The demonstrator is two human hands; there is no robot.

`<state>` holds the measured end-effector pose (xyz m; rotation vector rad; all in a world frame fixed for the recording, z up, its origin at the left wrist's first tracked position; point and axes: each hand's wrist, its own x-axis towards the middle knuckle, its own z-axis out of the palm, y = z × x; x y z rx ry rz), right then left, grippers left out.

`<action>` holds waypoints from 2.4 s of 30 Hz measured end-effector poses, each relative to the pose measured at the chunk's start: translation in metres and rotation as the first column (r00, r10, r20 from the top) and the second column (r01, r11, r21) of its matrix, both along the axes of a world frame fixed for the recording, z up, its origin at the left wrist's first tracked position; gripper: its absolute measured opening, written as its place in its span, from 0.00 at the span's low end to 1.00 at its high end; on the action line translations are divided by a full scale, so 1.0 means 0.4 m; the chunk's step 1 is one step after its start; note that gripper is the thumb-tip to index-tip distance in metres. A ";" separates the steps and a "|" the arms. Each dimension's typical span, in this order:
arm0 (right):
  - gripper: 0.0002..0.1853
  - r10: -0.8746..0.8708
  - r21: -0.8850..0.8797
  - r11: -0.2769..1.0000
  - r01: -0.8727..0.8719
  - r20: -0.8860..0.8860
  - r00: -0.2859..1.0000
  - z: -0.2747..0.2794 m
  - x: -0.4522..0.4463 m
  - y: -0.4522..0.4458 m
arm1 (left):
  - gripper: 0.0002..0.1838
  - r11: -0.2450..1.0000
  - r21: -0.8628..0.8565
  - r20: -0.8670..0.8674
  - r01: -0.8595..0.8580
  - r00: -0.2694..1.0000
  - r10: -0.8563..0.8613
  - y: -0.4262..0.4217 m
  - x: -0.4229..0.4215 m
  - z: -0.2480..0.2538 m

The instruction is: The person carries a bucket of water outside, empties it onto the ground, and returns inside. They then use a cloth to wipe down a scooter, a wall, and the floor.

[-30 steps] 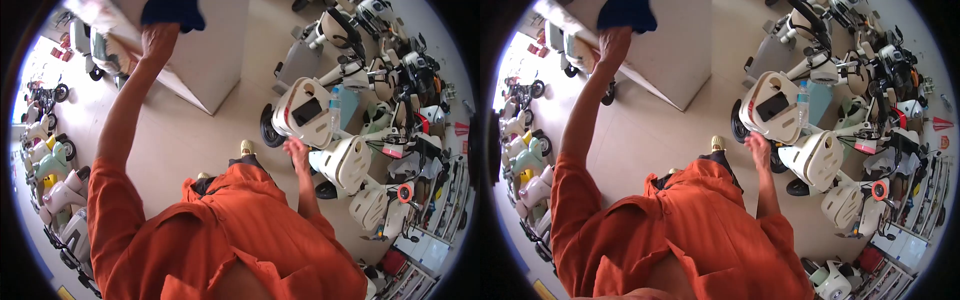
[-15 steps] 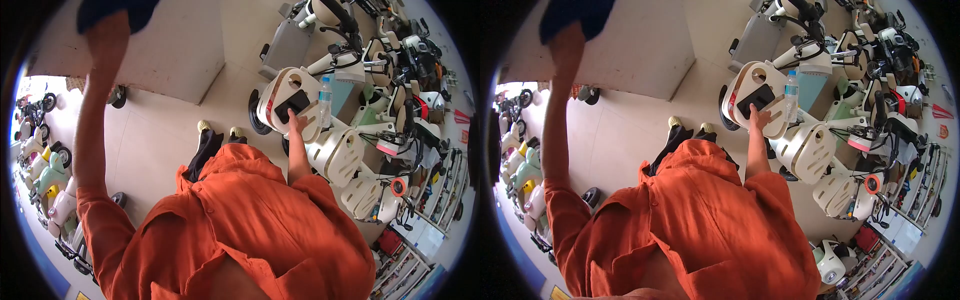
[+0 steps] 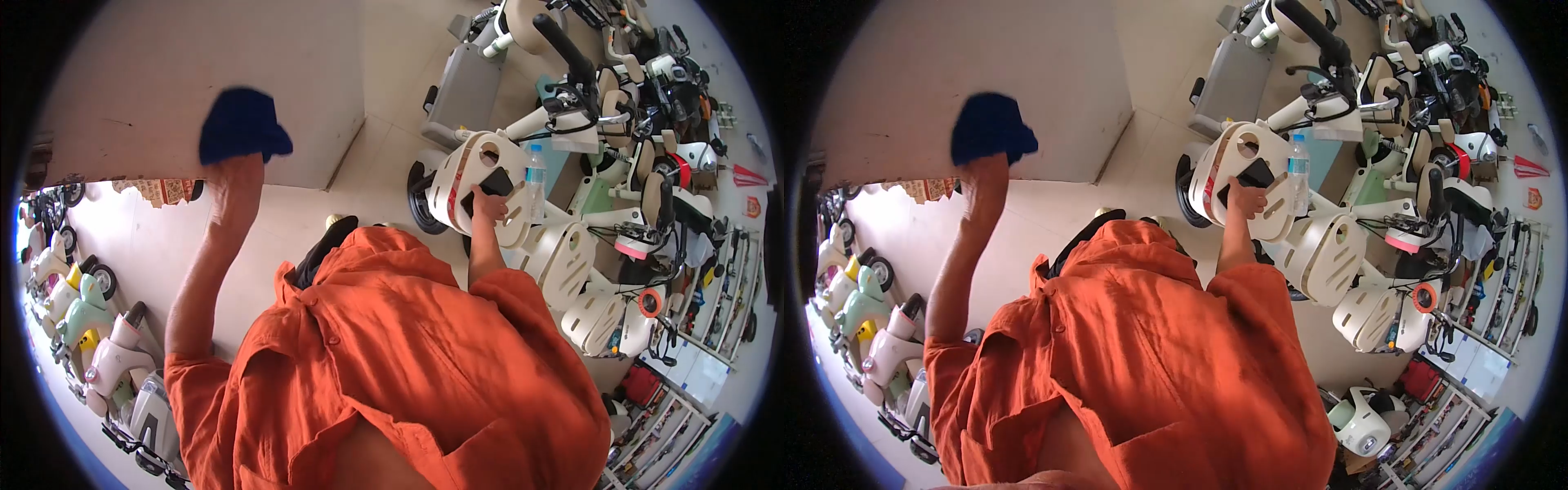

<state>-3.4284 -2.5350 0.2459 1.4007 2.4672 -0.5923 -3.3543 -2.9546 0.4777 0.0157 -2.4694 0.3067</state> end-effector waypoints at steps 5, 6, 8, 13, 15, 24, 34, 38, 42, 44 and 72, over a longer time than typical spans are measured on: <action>0.49 -0.063 0.001 0.998 0.063 0.051 0.997 0.015 -0.001 -0.001 | 0.14 0.979 0.200 -0.134 -0.050 0.988 0.078 0.020 -0.050 0.240; 0.49 -0.066 0.005 0.998 0.065 0.059 0.996 0.014 -0.002 -0.003 | 0.14 0.960 0.278 -0.164 -0.026 0.984 0.074 0.036 -0.047 0.262; 0.49 -0.092 -0.004 0.996 0.092 0.036 0.995 0.015 0.003 -0.010 | 0.14 0.894 0.447 -0.186 0.032 0.981 0.058 0.053 -0.046 0.258; 0.49 -0.084 0.007 0.996 0.084 0.003 0.996 0.052 0.014 -0.025 | 0.10 0.994 0.053 0.141 -0.095 0.986 0.086 -0.014 0.012 -0.008; 0.49 -0.104 -0.063 0.992 0.106 0.038 0.994 0.056 0.000 -0.011 | 0.10 0.995 0.095 0.202 -0.014 0.979 -0.006 -0.028 0.023 -0.083; 0.56 -0.106 -0.058 0.993 0.101 -0.076 0.991 0.017 0.018 0.003 | 0.07 0.969 -0.152 0.195 -0.194 0.956 0.221 -0.096 -0.057 0.138; 0.31 -0.196 -0.287 0.946 0.152 -0.133 0.971 -0.033 0.093 0.155 | 0.08 0.973 -0.009 0.303 -0.232 0.927 0.224 -0.004 0.024 -0.043; 0.21 -0.128 -0.293 0.952 0.090 -0.114 0.985 -0.158 0.150 0.255 | 0.09 0.953 -0.060 0.253 -0.296 0.920 0.301 -0.033 0.061 0.021; 0.19 -0.047 -0.265 0.963 0.051 0.022 0.999 -0.049 0.097 0.215 | 0.09 0.899 -0.184 0.108 -0.397 0.901 0.420 -0.106 0.070 0.143; 0.18 -0.015 -0.228 0.973 0.030 0.068 0.998 -0.037 0.093 0.203 | 0.10 0.878 -0.225 0.058 -0.423 0.894 0.445 -0.126 0.059 0.180; 0.09 -0.166 -0.490 0.872 -0.004 -0.302 0.939 -0.224 0.196 0.350 | 0.13 0.741 -0.671 0.378 0.012 0.865 0.329 -0.102 -0.334 -0.025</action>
